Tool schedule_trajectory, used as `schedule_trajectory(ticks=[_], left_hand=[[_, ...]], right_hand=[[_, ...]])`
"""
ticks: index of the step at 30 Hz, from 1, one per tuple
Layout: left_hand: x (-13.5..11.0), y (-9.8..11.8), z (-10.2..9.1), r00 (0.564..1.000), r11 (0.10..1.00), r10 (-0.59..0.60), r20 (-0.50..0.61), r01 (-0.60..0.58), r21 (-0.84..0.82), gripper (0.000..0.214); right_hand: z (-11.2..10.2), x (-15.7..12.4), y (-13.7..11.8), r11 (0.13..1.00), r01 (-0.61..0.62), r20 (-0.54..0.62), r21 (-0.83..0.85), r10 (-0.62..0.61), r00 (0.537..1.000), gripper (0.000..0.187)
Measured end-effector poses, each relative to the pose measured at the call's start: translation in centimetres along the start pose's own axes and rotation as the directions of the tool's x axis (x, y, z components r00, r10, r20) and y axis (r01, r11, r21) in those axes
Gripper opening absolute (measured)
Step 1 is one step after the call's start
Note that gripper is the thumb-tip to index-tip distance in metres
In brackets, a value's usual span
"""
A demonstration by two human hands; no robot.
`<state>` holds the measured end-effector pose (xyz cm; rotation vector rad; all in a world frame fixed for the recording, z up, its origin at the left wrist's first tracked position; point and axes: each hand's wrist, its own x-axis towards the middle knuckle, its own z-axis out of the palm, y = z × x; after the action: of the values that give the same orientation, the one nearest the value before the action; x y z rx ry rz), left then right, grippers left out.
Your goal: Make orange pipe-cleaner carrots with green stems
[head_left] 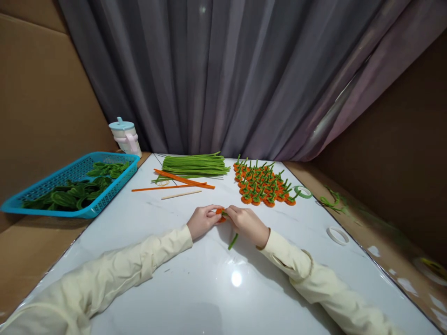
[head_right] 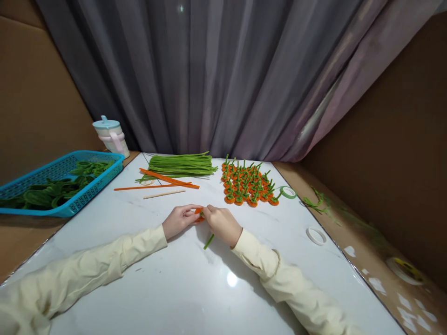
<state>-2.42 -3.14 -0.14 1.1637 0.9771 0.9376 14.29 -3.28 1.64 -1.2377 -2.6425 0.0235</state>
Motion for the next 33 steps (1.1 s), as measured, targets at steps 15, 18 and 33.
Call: schedule_trajectory(ticks=[15,18,33], left_hand=[[-0.1,-0.8,-0.1,0.992,0.987,0.112,0.058,-0.118,0.106,0.033],[-0.3,-0.7,-0.2,0.978,0.946,0.201,0.063,-0.211,0.245,0.031],[0.0,-0.7,-0.2,0.995,0.999,0.010,0.099,-0.006,-0.037,0.032]], right_hand=[[-1.3,0.4,1.4,0.969,0.044,0.000,0.244,-0.045,0.999,0.011],[-1.2,0.1,1.0,0.969,0.060,0.036,0.240,-0.070,0.997,0.010],[-2.7,0.2,1.6,0.936,0.127,-0.049,0.327,-0.118,0.992,0.027]])
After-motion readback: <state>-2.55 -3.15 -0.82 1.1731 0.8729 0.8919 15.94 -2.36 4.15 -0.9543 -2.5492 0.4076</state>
